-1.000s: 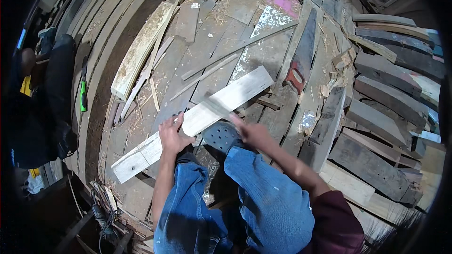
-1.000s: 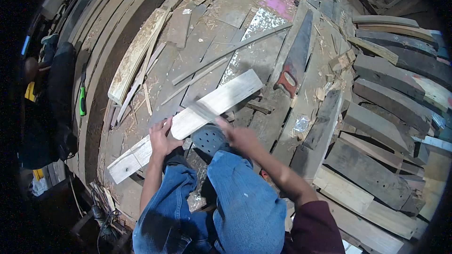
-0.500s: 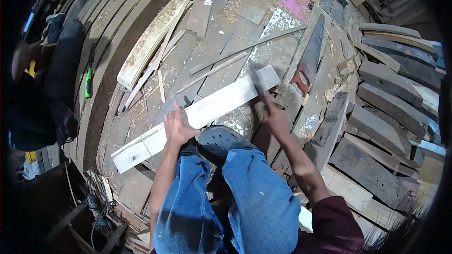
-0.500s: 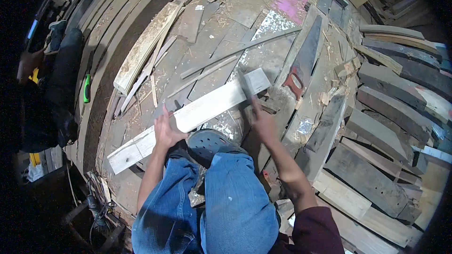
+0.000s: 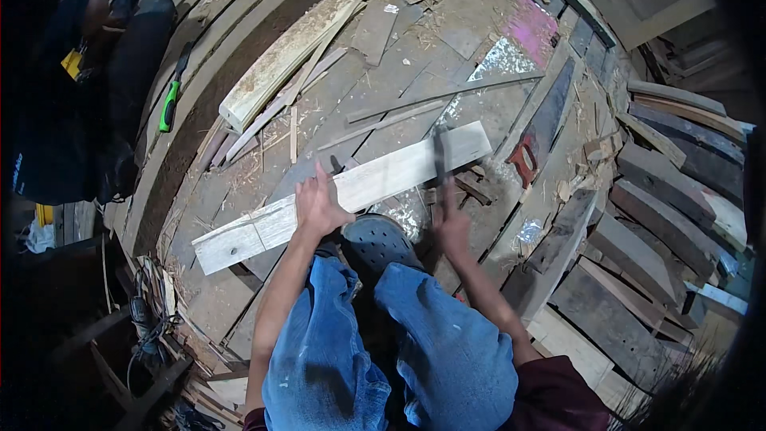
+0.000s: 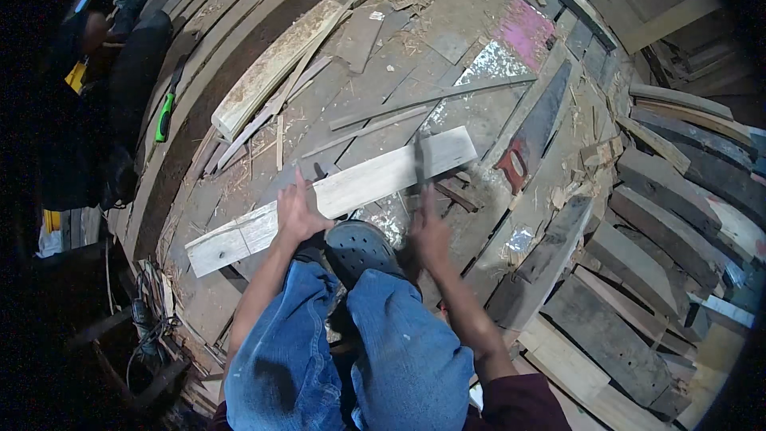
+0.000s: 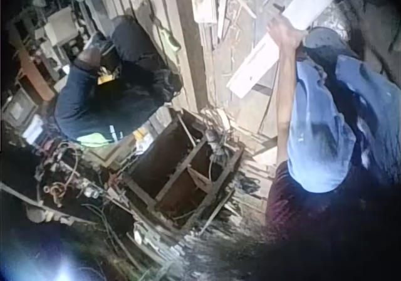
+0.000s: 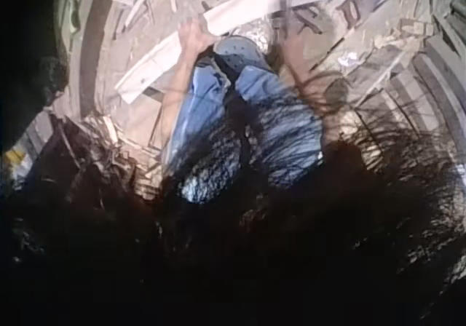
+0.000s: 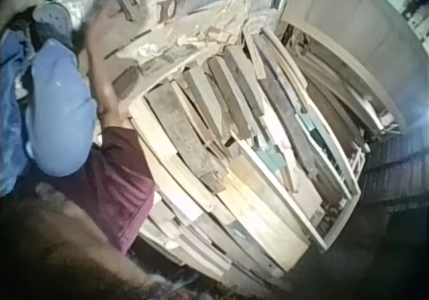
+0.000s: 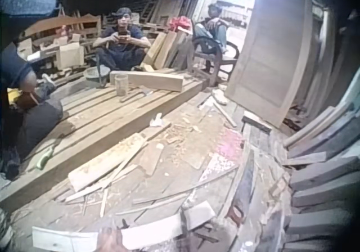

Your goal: The person marks lines across a wooden plank using a metal tool, holding the plank with one hand and repeatedly scraping the tool against the wood surface.

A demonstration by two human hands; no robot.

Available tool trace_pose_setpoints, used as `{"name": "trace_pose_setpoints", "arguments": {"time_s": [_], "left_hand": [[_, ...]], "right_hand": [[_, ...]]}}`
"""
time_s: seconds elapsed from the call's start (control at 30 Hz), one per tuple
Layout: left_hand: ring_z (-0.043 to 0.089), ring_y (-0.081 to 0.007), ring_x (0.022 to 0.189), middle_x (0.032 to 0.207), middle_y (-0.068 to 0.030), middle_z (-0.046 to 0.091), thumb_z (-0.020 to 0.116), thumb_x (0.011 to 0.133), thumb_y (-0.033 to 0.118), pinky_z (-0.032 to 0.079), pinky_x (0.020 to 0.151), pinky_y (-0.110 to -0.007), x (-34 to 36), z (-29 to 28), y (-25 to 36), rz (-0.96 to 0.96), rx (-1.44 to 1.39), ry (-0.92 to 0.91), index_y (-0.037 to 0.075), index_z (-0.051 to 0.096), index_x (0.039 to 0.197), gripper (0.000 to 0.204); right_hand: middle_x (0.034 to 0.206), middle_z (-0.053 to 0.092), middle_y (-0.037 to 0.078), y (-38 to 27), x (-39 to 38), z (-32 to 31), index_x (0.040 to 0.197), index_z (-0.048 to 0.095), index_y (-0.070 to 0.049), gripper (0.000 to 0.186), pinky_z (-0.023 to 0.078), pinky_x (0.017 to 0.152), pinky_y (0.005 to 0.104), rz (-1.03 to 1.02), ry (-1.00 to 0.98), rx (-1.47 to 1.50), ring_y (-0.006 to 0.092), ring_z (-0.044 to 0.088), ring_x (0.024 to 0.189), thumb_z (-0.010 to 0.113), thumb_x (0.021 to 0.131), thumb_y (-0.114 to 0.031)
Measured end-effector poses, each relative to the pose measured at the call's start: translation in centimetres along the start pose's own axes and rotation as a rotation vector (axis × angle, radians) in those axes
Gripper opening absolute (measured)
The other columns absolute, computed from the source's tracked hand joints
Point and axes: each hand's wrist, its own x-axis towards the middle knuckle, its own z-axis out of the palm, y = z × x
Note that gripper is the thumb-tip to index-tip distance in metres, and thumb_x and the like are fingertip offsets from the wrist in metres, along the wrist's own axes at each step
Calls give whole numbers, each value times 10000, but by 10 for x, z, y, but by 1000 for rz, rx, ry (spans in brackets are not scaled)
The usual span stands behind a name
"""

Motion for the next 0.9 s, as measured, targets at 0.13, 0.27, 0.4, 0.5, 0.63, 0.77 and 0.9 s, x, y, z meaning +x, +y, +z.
{"name": "trace_pose_setpoints", "arguments": {"time_s": [0.13,0.27,0.4,0.5,0.63,0.77,0.9], "left_hand": [[557,-343,1021,1143,-198,625,893,442,349,365,965,-406,-8,1,-15,3,-16,-18,-130,72,1463,1394],[556,-346,1037,1162,-209,613,904,439,351,354,993,-414,-1,1,-4,-21,-36,-28,-133,50,1465,1420],[555,-348,1039,1169,-199,613,901,439,337,351,1001,-410,-2,1,-9,-35,-20,-28,-123,50,1468,1412],[553,-345,1043,1167,-189,618,899,437,330,353,996,-408,-9,5,-16,-18,-39,4,-114,57,1471,1405],[550,-343,1047,1177,-176,621,898,434,328,360,977,-406,0,4,-6,6,-76,10,-105,62,1473,1402],[555,-349,1048,1196,-169,623,908,427,333,358,986,-403,-4,1,-4,-25,-25,-25,-114,60,1469,1416],[558,-361,1064,1187,-182,626,915,424,338,357,999,-420,-11,5,-26,33,-41,53,-121,70,1465,1417]], "right_hand": [[769,653,218,-44,-19,11,1545,160,-244,725,503,553,516,-321,-488,-245,371,653,632,501,911,-155],[832,657,208,19,20,-23,1524,250,-258,758,490,539,472,54,-213,-193,381,631,626,583,856,-123],[941,659,248,-38,-16,11,1544,179,-232,845,497,554,482,11,-178,153,393,620,608,611,834,-83],[857,659,234,-45,-21,14,1543,176,-233,860,502,569,500,-144,-504,-149,395,628,619,609,818,-67],[728,646,215,38,29,-31,1537,197,-217,787,495,546,501,61,-207,-303,384,629,605,588,860,-124],[922,664,271,-20,-13,8,1537,198,-183,707,485,651,546,102,-163,12,456,624,715,506,904,-117],[766,640,218,-15,-6,4,1531,214,-320,787,511,585,484,-132,-330,-195,384,633,631,550,864,-71]]}}
